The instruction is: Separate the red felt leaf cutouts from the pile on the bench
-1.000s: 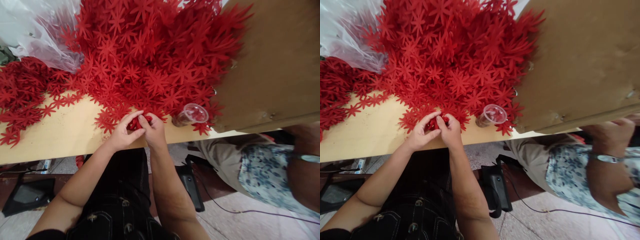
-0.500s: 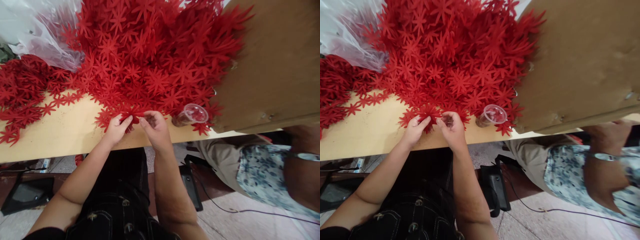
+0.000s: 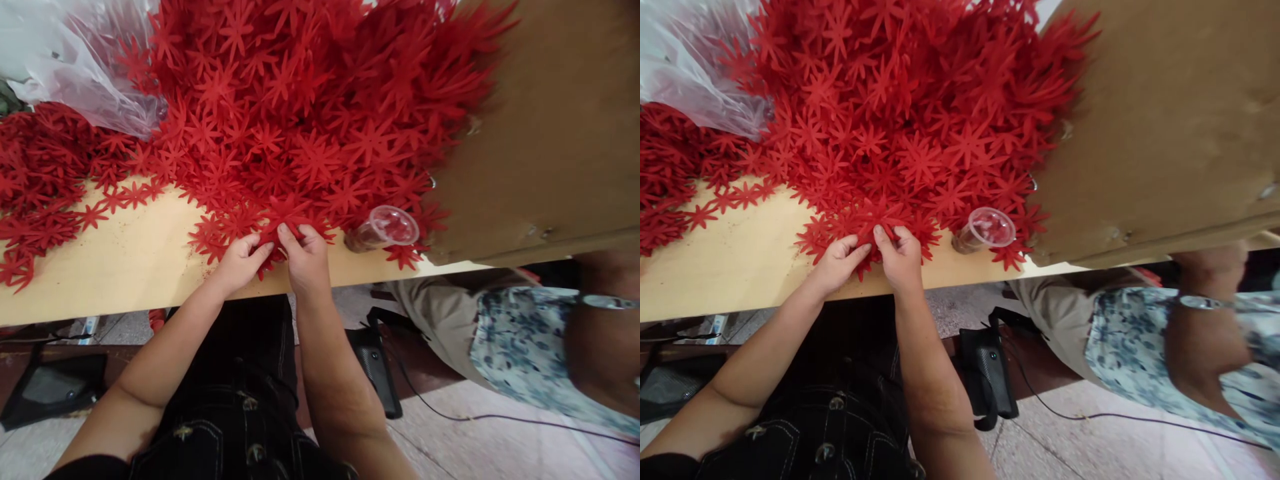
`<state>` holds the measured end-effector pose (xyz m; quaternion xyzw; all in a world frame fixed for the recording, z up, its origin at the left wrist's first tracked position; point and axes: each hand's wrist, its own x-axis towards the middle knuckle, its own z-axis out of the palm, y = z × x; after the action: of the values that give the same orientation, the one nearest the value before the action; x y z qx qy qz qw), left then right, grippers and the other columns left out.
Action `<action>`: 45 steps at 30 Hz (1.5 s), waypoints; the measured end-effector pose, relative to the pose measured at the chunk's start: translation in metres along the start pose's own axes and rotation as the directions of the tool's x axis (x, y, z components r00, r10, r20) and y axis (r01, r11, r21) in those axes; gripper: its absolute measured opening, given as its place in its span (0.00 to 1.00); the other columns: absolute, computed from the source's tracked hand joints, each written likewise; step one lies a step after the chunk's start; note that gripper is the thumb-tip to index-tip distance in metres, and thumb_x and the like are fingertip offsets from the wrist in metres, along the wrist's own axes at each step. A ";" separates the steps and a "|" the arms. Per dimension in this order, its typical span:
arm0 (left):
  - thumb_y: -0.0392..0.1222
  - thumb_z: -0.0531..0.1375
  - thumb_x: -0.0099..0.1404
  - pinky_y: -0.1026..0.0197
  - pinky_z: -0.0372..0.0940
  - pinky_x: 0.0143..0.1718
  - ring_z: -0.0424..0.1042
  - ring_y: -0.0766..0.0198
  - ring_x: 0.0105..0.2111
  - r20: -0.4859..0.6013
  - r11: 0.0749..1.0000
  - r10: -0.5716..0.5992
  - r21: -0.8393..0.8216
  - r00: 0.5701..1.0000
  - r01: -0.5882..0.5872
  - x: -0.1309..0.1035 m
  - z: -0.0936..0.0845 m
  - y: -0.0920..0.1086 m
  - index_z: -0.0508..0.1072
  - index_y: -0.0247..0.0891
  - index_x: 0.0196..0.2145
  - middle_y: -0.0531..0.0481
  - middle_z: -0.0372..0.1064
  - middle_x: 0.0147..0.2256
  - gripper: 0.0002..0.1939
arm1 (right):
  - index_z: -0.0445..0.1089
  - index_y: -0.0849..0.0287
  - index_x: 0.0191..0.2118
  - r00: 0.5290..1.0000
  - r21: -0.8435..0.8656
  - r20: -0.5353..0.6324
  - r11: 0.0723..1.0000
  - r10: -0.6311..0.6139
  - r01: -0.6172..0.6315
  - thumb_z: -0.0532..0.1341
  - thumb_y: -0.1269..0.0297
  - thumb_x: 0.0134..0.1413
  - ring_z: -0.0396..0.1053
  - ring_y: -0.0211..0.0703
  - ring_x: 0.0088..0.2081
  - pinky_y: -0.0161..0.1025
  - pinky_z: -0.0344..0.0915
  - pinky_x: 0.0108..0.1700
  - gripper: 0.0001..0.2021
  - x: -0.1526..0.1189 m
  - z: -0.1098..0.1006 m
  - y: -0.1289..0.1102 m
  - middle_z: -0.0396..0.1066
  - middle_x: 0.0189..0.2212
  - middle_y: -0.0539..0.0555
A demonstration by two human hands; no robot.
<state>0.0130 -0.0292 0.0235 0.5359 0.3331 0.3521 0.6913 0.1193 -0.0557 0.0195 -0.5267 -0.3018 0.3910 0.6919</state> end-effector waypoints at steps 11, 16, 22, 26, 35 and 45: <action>0.36 0.55 0.59 0.69 0.61 0.23 0.68 0.72 0.24 -0.279 0.993 -0.023 -0.119 0.960 -0.011 -0.002 -0.007 0.004 0.69 0.36 0.34 0.51 0.72 0.30 0.05 | 0.61 0.56 0.23 0.975 0.090 -0.220 0.996 0.034 -0.014 0.63 0.63 0.34 0.62 0.31 0.25 0.30 0.60 0.26 0.09 0.006 -0.012 0.000 0.66 0.22 0.45; 0.38 0.61 0.55 0.68 0.64 0.35 0.67 0.72 0.31 -0.205 0.994 0.068 -0.074 0.976 -0.085 -0.003 -0.002 0.003 0.70 0.36 0.34 0.53 0.70 0.31 0.07 | 0.63 0.57 0.19 1.000 -0.132 0.010 0.991 0.019 -0.017 0.61 0.63 0.38 0.60 0.31 0.24 0.31 0.60 0.29 0.07 -0.002 -0.006 0.006 0.63 0.18 0.44; 0.40 0.61 0.55 0.65 0.62 0.42 0.67 0.70 0.34 -0.187 0.993 0.102 -0.035 0.977 -0.110 0.000 -0.002 -0.006 0.70 0.36 0.33 0.53 0.70 0.33 0.08 | 0.64 0.57 0.26 0.994 -0.216 0.097 0.975 -0.041 0.061 0.62 0.56 0.42 0.63 0.32 0.28 0.33 0.63 0.34 0.11 -0.003 0.001 0.005 0.65 0.23 0.45; 0.37 0.59 0.56 0.64 0.62 0.41 0.68 0.70 0.33 -0.169 0.995 0.094 -0.015 0.981 -0.098 0.002 -0.005 -0.005 0.70 0.35 0.32 0.52 0.70 0.31 0.06 | 0.66 0.55 0.34 0.988 -0.118 0.138 0.989 -0.071 0.087 0.65 0.54 0.41 0.67 0.33 0.32 0.34 0.65 0.38 0.14 -0.003 0.000 0.004 0.69 0.30 0.47; 0.34 0.60 0.53 0.67 0.62 0.33 0.66 0.72 0.28 -0.133 0.994 0.071 0.098 0.989 -0.058 -0.002 -0.003 0.000 0.66 0.36 0.28 0.55 0.67 0.27 0.05 | 0.67 0.57 0.26 0.996 -0.104 0.021 0.990 -0.092 0.094 0.66 0.57 0.40 0.65 0.33 0.29 0.35 0.64 0.37 0.11 0.003 0.003 0.012 0.67 0.24 0.46; 0.29 0.59 0.52 0.65 0.63 0.42 0.69 0.70 0.36 -0.234 0.987 0.155 0.086 0.960 -0.138 0.000 -0.005 -0.002 0.68 0.36 0.33 0.49 0.70 0.36 0.09 | 0.64 0.58 0.28 0.973 0.005 -0.190 0.991 -0.132 0.135 0.66 0.57 0.37 0.65 0.30 0.29 0.33 0.64 0.37 0.14 0.012 0.004 0.017 0.66 0.25 0.44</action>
<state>0.0092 -0.0273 0.0206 0.5362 0.3855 0.4526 0.5992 0.1188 -0.0409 0.0042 -0.5337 -0.2660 0.2944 0.7468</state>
